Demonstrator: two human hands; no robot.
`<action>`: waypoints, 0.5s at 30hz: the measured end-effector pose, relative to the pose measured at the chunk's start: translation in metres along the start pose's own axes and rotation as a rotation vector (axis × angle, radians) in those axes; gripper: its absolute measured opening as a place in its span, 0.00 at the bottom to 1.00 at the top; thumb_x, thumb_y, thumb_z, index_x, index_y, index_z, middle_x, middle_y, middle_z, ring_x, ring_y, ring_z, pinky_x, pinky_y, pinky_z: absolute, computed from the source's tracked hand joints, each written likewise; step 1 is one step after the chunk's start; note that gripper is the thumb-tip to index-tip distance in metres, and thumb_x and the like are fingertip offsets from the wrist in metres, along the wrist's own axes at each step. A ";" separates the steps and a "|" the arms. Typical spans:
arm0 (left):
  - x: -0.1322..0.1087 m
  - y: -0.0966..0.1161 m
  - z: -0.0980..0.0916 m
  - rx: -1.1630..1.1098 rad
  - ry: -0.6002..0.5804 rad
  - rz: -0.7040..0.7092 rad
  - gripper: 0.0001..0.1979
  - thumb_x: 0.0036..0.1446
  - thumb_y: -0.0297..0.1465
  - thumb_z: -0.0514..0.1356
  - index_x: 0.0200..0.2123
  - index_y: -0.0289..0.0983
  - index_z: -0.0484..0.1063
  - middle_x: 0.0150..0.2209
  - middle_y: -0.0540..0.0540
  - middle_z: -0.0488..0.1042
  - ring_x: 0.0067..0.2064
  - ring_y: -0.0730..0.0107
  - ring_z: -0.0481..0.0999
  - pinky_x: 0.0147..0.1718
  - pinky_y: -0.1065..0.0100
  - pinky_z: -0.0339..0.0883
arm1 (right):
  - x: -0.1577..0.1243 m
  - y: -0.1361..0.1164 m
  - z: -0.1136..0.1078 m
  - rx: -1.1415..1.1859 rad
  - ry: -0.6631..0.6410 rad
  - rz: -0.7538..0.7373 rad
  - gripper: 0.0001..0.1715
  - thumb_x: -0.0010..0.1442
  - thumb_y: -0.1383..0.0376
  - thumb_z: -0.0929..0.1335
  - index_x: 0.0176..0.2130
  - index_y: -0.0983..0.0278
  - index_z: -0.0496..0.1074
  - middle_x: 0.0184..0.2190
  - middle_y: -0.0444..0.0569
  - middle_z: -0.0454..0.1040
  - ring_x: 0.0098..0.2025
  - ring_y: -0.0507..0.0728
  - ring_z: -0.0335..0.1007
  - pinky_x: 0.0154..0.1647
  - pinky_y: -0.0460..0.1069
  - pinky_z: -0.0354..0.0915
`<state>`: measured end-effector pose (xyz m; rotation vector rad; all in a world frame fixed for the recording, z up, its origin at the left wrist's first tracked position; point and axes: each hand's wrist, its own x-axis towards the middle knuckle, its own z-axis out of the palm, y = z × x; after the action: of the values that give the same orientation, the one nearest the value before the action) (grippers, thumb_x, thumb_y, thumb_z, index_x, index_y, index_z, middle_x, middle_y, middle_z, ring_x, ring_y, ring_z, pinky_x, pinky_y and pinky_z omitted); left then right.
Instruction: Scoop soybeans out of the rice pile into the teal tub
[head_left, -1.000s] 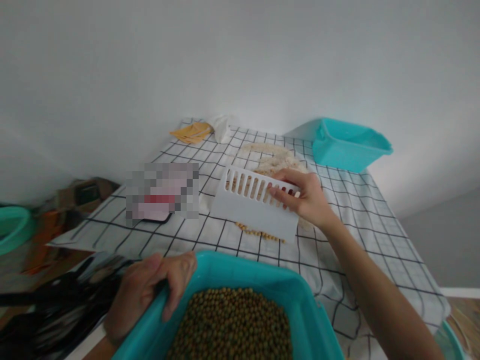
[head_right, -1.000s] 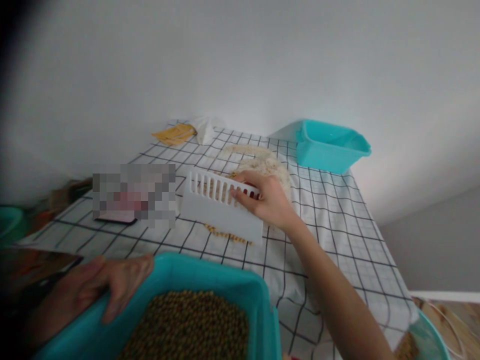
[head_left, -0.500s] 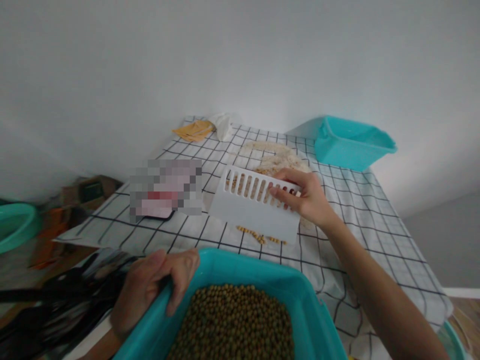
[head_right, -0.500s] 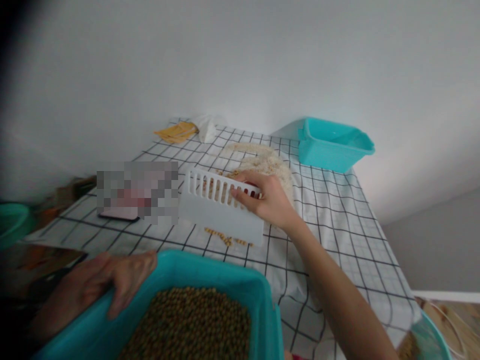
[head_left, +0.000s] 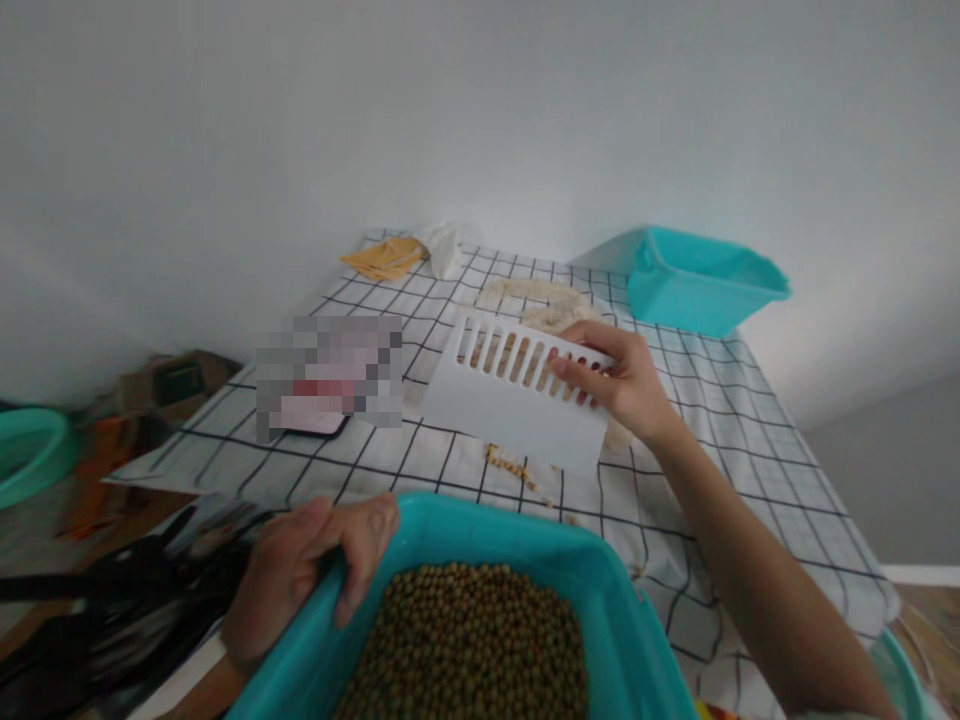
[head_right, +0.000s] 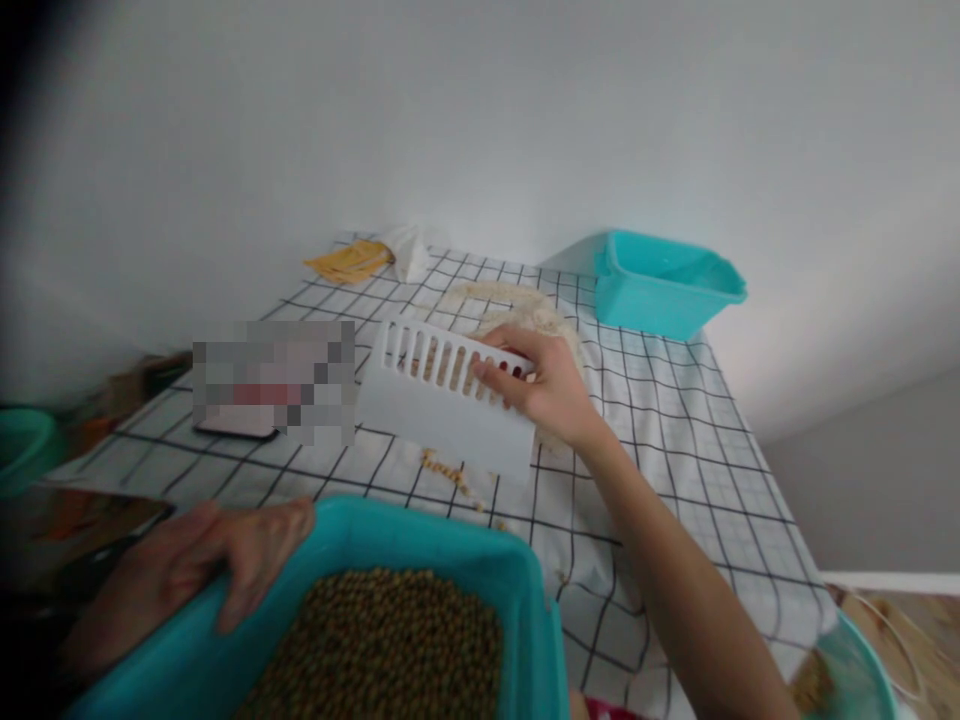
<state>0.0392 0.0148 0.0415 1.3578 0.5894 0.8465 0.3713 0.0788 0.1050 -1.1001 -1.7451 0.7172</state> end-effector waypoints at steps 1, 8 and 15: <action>0.000 0.002 0.000 -0.019 -0.015 0.003 0.34 0.75 0.47 0.46 0.22 0.44 0.80 0.20 0.47 0.72 0.26 0.59 0.68 0.39 0.59 0.68 | 0.000 0.000 -0.001 0.008 0.021 0.012 0.10 0.61 0.57 0.74 0.34 0.62 0.78 0.25 0.41 0.74 0.21 0.49 0.64 0.22 0.46 0.59; 0.005 0.000 -0.005 -0.027 -0.055 0.004 0.33 0.74 0.48 0.48 0.23 0.45 0.82 0.19 0.46 0.72 0.26 0.57 0.67 0.39 0.59 0.68 | 0.003 -0.003 -0.002 0.041 0.032 0.051 0.15 0.59 0.53 0.75 0.33 0.62 0.76 0.23 0.40 0.72 0.20 0.49 0.63 0.20 0.45 0.59; 0.003 0.000 0.012 -0.169 0.149 -0.038 0.34 0.74 0.49 0.52 0.19 0.43 0.81 0.16 0.48 0.68 0.25 0.62 0.64 0.36 0.61 0.64 | 0.004 0.000 -0.001 0.033 -0.014 0.018 0.12 0.59 0.57 0.75 0.34 0.63 0.78 0.25 0.43 0.75 0.22 0.49 0.66 0.22 0.45 0.59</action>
<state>0.0505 0.0103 0.0439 1.1338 0.6418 0.9506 0.3717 0.0824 0.1067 -1.0917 -1.7309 0.7642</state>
